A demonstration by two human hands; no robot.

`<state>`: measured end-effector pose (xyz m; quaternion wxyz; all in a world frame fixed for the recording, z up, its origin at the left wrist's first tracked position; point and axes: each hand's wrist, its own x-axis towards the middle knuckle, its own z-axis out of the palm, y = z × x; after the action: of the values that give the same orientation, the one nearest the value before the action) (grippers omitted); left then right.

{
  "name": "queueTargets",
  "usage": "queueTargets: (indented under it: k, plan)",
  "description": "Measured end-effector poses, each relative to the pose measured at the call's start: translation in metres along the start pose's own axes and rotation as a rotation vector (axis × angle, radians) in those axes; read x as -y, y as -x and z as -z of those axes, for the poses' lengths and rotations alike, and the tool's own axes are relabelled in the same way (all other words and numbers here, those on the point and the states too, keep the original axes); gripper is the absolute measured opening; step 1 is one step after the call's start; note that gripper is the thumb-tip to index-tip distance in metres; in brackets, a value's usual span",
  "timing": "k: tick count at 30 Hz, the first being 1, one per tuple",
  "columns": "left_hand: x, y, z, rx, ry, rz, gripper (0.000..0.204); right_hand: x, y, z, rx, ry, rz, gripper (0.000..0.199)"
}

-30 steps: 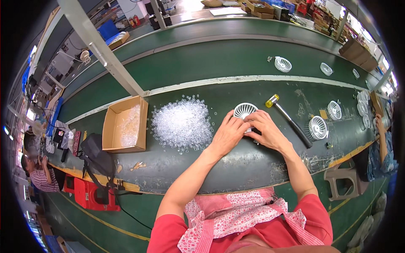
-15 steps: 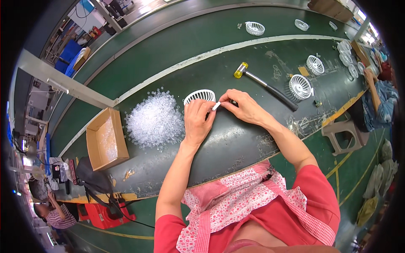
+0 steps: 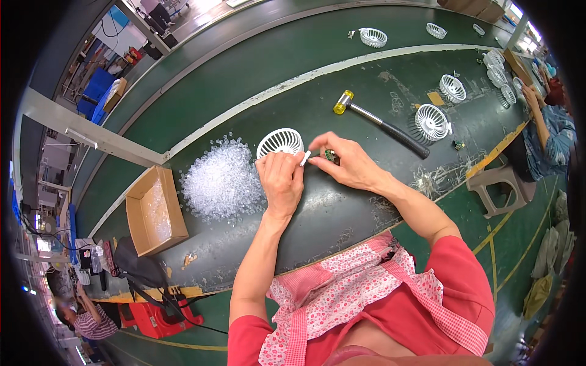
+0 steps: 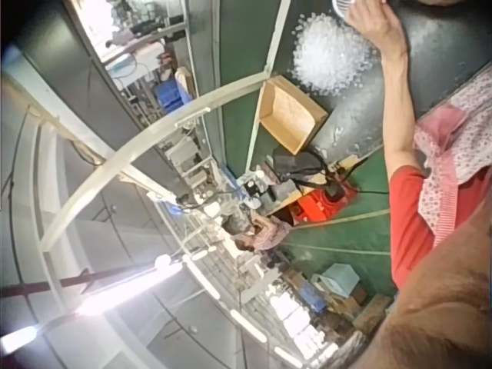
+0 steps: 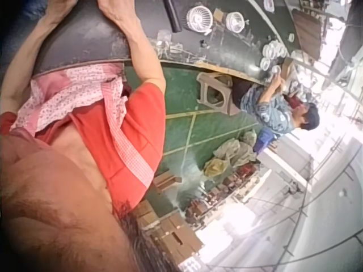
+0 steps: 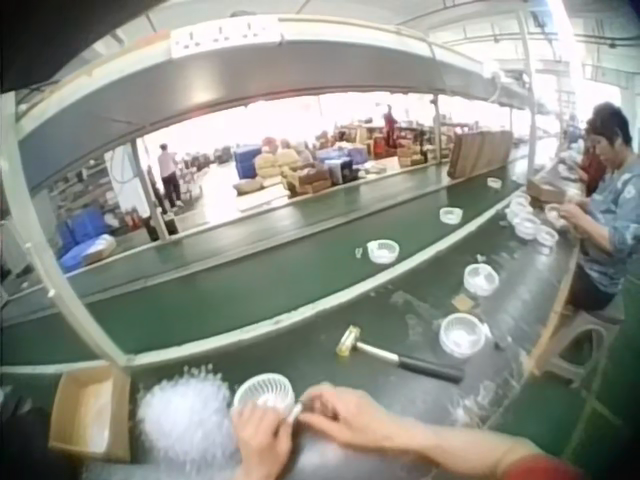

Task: The person assembles fan covers by attaching components to fan grilles by hand, tapping them with a mallet, and setting the assembled parts on the conveyor line. The person then stretches and rubs their arms.

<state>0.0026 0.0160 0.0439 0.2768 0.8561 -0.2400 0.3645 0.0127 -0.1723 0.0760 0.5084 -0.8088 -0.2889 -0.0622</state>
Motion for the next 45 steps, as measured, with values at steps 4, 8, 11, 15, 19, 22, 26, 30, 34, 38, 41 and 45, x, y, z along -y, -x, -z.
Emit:
queueTargets:
  k: [4, 8, 11, 15, 19, 22, 26, 30, 34, 38, 41, 45]
  plan:
    - [-0.002, 0.000, -0.001, -0.040, 0.152, 0.059, 0.021, -0.005, -0.002, 0.005, 0.064, -0.204, -0.168, 0.022]
    - [-0.007, 0.000, -0.002, -0.029, 0.274, 0.172, 0.020, -0.018, -0.005, 0.015, 0.183, -0.416, -0.307, 0.026]
    - [-0.012, 0.001, -0.005, -0.004, 0.374, 0.256, 0.018, -0.024, -0.005, 0.018, 0.184, -0.518, -0.323, 0.021]
    - [-0.017, -0.003, -0.002, 0.040, 0.530, 0.424, 0.011, -0.025, -0.004, 0.023, 0.172, -0.414, -0.112, 0.017]
    - [-0.013, 0.001, 0.003, 0.063, 0.930, 0.633, 0.014, -0.012, -0.005, 0.017, 0.004, -0.219, 0.088, 0.011]
    - [-0.012, -0.005, 0.002, 0.110, 1.007, 0.763, 0.023, -0.016, -0.010, 0.011, -0.125, -0.166, 0.074, 0.010]
    - [-0.019, -0.006, -0.004, 0.038, 0.158, 0.182, 0.044, -0.053, -0.020, 0.009, -0.370, 0.124, 0.106, 0.012]
    - [-0.018, 0.006, -0.020, 0.236, -0.001, -0.029, 0.041, -0.075, -0.007, 0.006, -0.209, 0.534, 0.046, 0.011]
    - [-0.018, 0.012, -0.016, 0.238, -0.036, -0.009, 0.042, -0.060, 0.006, 0.037, 0.090, 0.526, 0.061, 0.039]
    - [-0.020, 0.014, -0.013, 0.224, -0.067, -0.002, 0.040, -0.046, 0.016, 0.065, -0.176, 0.803, -0.095, 0.045]
    - [-0.025, 0.011, -0.015, 0.209, -0.052, -0.010, 0.039, -0.084, 0.033, 0.077, -0.117, 0.921, -0.290, 0.034]
    - [-0.023, 0.012, -0.014, 0.204, -0.039, 0.011, 0.039, -0.076, 0.028, 0.077, -0.206, 0.723, -0.158, 0.022]
